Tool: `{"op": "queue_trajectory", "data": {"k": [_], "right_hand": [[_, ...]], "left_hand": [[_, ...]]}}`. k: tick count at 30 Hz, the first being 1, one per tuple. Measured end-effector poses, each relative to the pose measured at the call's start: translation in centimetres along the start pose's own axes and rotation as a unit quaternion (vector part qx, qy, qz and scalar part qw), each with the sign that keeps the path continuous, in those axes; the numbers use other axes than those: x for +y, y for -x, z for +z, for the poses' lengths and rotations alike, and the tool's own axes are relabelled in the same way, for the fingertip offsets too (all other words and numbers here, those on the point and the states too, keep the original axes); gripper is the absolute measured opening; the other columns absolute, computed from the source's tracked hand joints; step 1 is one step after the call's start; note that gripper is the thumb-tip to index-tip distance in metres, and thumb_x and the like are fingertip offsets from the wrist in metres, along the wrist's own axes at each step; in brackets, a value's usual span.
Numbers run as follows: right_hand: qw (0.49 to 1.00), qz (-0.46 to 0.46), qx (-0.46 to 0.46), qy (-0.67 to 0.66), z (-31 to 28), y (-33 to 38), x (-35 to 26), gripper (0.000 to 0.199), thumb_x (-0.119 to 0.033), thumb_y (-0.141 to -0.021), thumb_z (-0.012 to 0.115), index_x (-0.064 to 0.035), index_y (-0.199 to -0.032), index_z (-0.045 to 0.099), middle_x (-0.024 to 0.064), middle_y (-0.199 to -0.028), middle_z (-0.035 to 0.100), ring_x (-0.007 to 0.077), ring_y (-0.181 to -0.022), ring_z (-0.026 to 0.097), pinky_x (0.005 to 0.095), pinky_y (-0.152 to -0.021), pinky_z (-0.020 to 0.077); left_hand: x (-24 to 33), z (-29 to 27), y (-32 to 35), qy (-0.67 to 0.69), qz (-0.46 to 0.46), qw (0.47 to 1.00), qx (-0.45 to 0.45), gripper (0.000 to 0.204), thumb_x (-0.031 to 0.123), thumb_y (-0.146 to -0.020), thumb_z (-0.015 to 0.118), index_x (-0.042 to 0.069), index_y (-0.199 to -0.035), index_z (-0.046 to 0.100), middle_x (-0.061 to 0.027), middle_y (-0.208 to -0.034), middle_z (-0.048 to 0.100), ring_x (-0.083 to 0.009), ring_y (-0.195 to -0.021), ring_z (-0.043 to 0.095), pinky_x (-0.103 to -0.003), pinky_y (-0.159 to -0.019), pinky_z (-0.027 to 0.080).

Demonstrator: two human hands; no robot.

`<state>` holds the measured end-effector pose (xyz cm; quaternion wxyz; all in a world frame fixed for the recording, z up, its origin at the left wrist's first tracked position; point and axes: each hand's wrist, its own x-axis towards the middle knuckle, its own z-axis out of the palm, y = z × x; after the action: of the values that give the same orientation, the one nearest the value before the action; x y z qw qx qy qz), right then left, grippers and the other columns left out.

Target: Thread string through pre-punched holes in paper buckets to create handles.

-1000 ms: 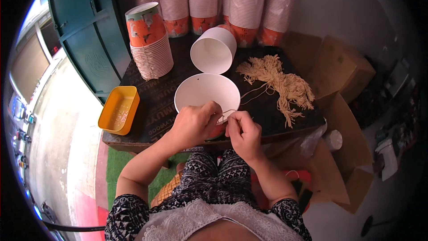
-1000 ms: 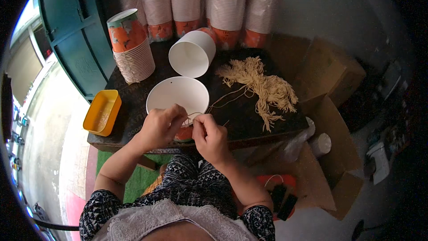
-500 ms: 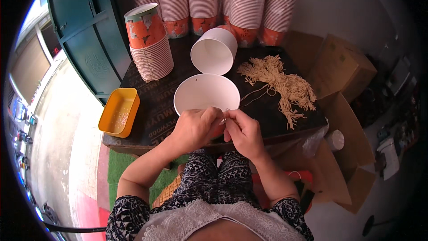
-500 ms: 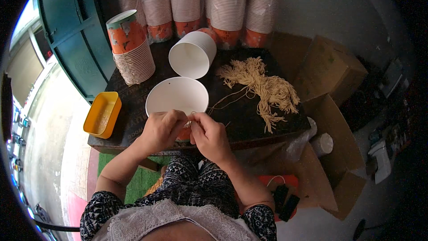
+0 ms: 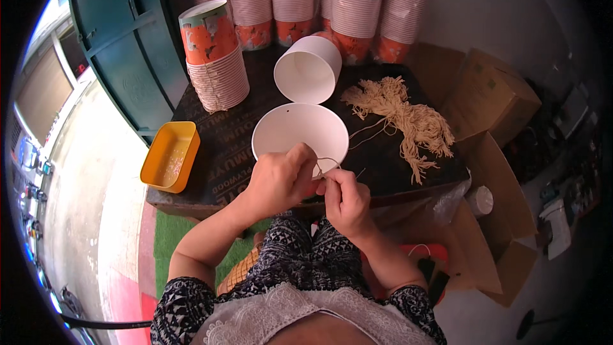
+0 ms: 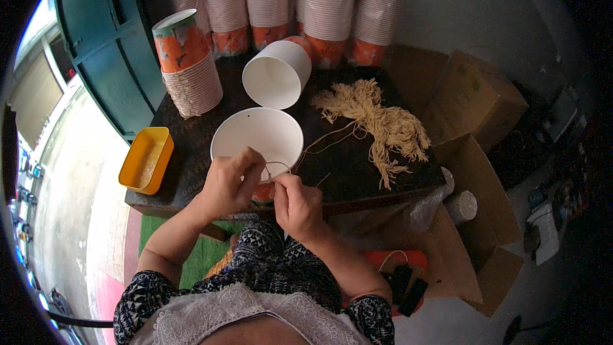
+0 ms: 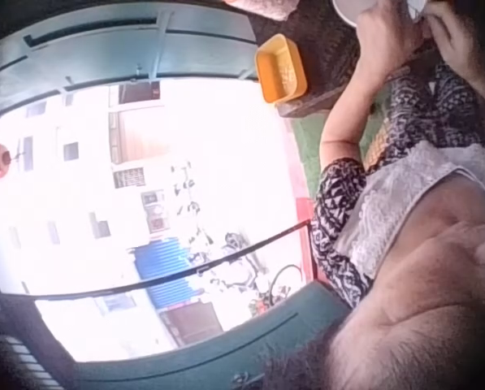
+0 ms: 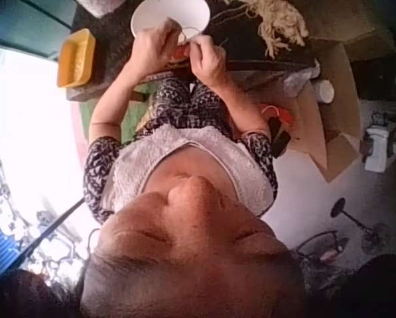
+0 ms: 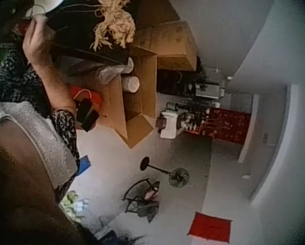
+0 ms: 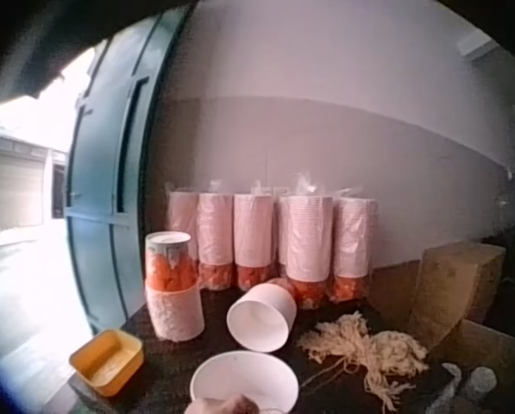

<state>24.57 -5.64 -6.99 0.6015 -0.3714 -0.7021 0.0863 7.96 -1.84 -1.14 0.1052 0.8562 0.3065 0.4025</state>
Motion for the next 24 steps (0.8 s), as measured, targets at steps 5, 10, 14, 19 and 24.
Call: {"op": "queue_trajectory", "data": {"k": [5,10,14,19,24], "right_hand": [[0.994,-0.095,-0.021,0.051,0.0,0.6,0.8,0.019,0.006,-0.088,0.059,0.0017,-0.105,0.054,0.0153,-0.082,0.062,0.0341,-0.069,0.066,0.0390,-0.056,0.0516],[0.988,-0.135,-0.026,0.069,-0.2,0.1,1.1,0.020,0.007,-0.087,0.058,0.0041,-0.106,0.052,0.0189,-0.094,0.057,0.0353,-0.080,0.063,0.0398,-0.059,0.0517],[0.991,-0.115,-0.032,0.063,-0.3,-0.4,1.3,0.017,0.007,-0.087,0.059,0.0046,-0.102,0.054,0.0197,-0.104,0.054,0.0333,-0.083,0.062,0.0379,-0.064,0.0520],[1.000,-0.013,0.007,0.014,-0.2,-0.7,0.3,0.017,0.008,-0.084,0.061,0.0018,-0.100,0.058,0.0177,-0.113,0.051,0.0267,-0.087,0.059,0.0333,-0.073,0.0499],[0.998,-0.009,0.056,0.005,0.4,-1.1,0.5,0.014,0.007,-0.088,0.061,0.0004,-0.101,0.059,0.0121,-0.091,0.060,0.0193,-0.071,0.061,0.0294,-0.062,0.0483]], "left_hand": [[0.1,0.4,-0.4,0.007,-0.035,0.997,0.071,0.008,0.003,-0.080,0.064,0.003,-0.084,0.057,-0.0170,-0.064,0.061,-0.0374,-0.058,0.063,-0.044,-0.052,0.049],[0.1,0.8,-0.7,-0.018,-0.062,0.995,0.073,0.006,-0.003,-0.083,0.060,0.000,-0.086,0.056,-0.0166,-0.064,0.058,-0.0338,-0.056,0.062,-0.038,-0.053,0.047],[0.0,1.0,-1.1,-0.055,-0.088,0.992,0.074,0.006,-0.001,-0.084,0.061,0.001,-0.087,0.057,-0.0167,-0.066,0.060,-0.0320,-0.058,0.064,-0.037,-0.053,0.048],[-0.4,0.8,-1.5,-0.008,-0.142,0.988,0.064,0.008,0.000,-0.083,0.064,0.000,-0.089,0.059,-0.0148,-0.070,0.065,-0.0277,-0.063,0.068,-0.035,-0.056,0.051],[-0.3,0.5,-1.6,0.001,-0.106,0.993,0.059,0.010,-0.003,-0.081,0.065,-0.001,-0.090,0.060,-0.0138,-0.076,0.066,-0.0264,-0.068,0.068,-0.033,-0.060,0.053]]}}
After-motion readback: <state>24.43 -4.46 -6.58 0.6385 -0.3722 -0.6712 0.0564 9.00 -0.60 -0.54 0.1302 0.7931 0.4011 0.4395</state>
